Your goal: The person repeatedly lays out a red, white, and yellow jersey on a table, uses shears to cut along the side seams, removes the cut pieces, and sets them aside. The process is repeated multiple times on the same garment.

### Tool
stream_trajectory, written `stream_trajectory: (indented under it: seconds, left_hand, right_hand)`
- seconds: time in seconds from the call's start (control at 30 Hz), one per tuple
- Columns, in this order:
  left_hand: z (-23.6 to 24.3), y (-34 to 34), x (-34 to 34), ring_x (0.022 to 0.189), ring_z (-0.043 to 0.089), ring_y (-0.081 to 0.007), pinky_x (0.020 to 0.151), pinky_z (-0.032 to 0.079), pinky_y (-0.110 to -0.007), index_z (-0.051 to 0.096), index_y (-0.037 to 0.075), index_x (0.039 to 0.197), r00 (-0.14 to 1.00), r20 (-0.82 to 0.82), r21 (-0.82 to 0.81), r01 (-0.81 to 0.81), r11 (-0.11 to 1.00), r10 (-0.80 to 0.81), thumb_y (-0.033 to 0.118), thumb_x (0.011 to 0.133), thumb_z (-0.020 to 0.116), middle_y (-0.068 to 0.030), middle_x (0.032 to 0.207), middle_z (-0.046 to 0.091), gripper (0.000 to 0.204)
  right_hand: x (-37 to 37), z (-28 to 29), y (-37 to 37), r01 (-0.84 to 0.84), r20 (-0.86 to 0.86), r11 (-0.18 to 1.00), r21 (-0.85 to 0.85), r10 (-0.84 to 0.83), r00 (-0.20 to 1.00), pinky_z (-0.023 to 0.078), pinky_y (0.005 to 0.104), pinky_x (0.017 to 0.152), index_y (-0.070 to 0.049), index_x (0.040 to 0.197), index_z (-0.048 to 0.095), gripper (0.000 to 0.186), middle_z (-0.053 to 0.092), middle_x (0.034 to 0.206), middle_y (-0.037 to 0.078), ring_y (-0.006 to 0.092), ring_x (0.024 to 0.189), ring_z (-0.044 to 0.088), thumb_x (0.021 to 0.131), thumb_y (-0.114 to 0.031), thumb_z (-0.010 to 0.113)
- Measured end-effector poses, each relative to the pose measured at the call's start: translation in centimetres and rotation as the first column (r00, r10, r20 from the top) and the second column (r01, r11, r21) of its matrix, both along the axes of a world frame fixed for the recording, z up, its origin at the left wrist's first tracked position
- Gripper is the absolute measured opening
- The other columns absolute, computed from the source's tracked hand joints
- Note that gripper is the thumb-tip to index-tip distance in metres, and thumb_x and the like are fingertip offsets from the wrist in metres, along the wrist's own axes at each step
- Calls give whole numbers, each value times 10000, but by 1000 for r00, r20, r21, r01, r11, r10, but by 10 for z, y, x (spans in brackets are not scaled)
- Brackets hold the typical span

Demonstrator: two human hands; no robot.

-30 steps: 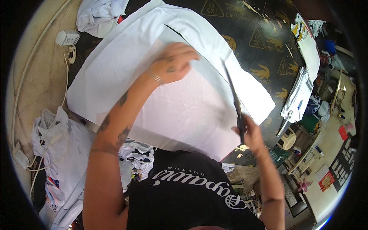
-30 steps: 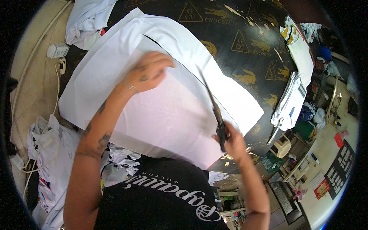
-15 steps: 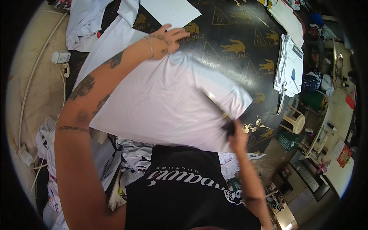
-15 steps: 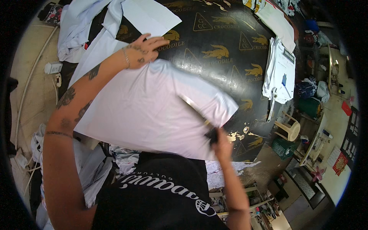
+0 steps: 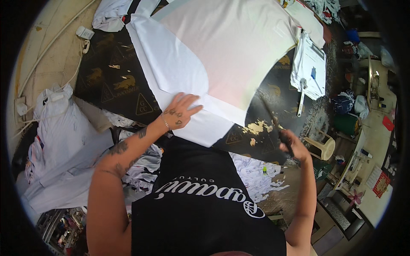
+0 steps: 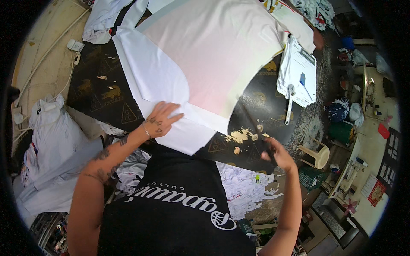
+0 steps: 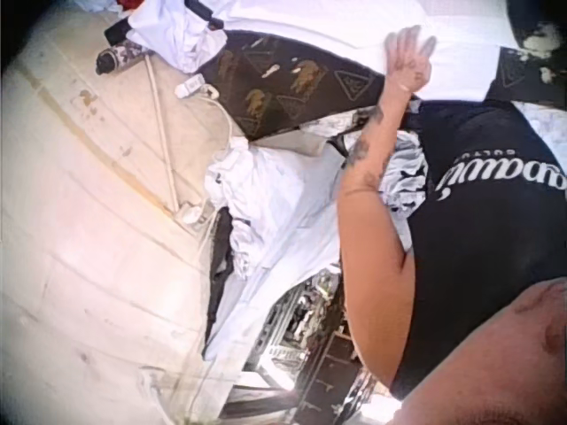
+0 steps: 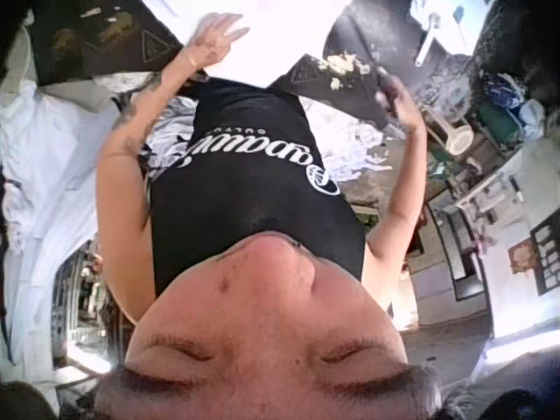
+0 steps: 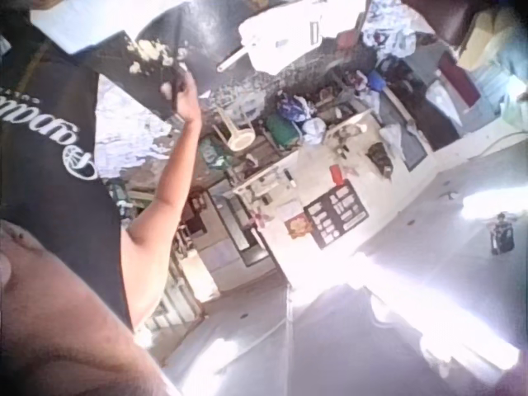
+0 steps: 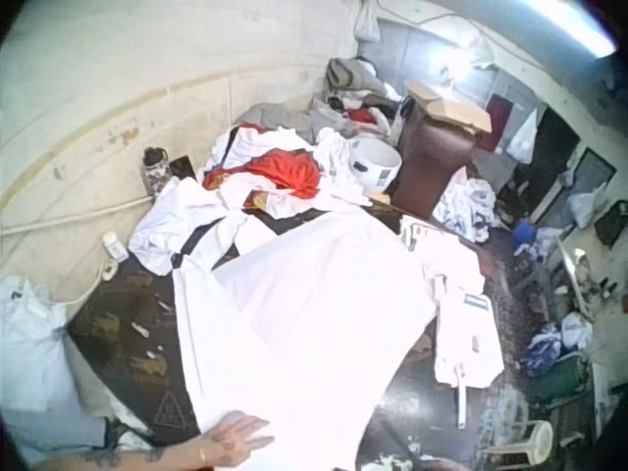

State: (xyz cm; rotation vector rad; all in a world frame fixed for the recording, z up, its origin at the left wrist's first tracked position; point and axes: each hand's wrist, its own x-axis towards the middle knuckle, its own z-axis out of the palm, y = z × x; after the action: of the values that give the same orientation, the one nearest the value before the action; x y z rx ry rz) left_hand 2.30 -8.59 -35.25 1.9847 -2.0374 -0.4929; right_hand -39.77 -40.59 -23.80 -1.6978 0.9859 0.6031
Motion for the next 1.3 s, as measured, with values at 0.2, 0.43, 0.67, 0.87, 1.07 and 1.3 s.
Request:
stream_trajectory:
  seconds: [0.2,0.43,0.67,0.87,1.07,1.3]
  left_hand:
    - [-17,-42,-114,1203,588,-352,1074,431,-546,708,35,1206,929,-308,-338,-310,889,207,64,838,685,-151,1287,625,369]
    - [-46,-44,-178,1173,595,-266,1104,389,-515,746,156,1241,929,-115,-405,-368,837,353,197,881,765,-63,1258,656,363]
    - [-58,-46,-178,937,619,-183,1032,400,-483,787,161,1144,895,-136,-479,-434,763,424,50,836,741,33,990,691,331]
    - [-56,-40,-175,896,618,-183,990,436,-440,793,126,1100,913,-162,-503,-404,764,375,39,848,722,36,963,708,276]
    - [-60,-43,-174,883,621,-205,948,461,-408,786,107,1088,917,-204,-481,-399,780,343,37,839,715,12,979,719,268]
    - [-20,-12,-138,955,662,-269,820,554,-373,763,25,1068,658,-604,-272,-701,660,450,-103,823,629,-124,1049,687,307]
  right_hand:
    - [-94,0,-18,28,-108,981,193,-7,994,475,345,970,-45,1478,514,884,653,1187,71,190,1089,601,811,-455,923]
    - [-23,-41,-42,-175,33,916,362,175,984,457,350,1022,-43,1522,469,935,646,1274,96,205,1144,585,813,-449,925]
    - [61,-64,-20,-388,-60,918,87,393,917,509,321,799,-15,1290,672,729,737,926,83,181,878,681,740,-396,961]
    - [95,-51,2,-349,47,934,73,346,937,521,337,726,9,1234,714,748,752,854,79,170,774,686,708,-463,960]
    - [119,-62,23,-425,-198,903,-60,407,892,545,347,758,22,1137,752,761,752,899,127,214,820,708,677,-547,959]
    - [146,-57,43,-318,-13,947,-48,318,948,553,355,743,18,1054,765,715,758,873,110,206,798,706,698,-574,948]
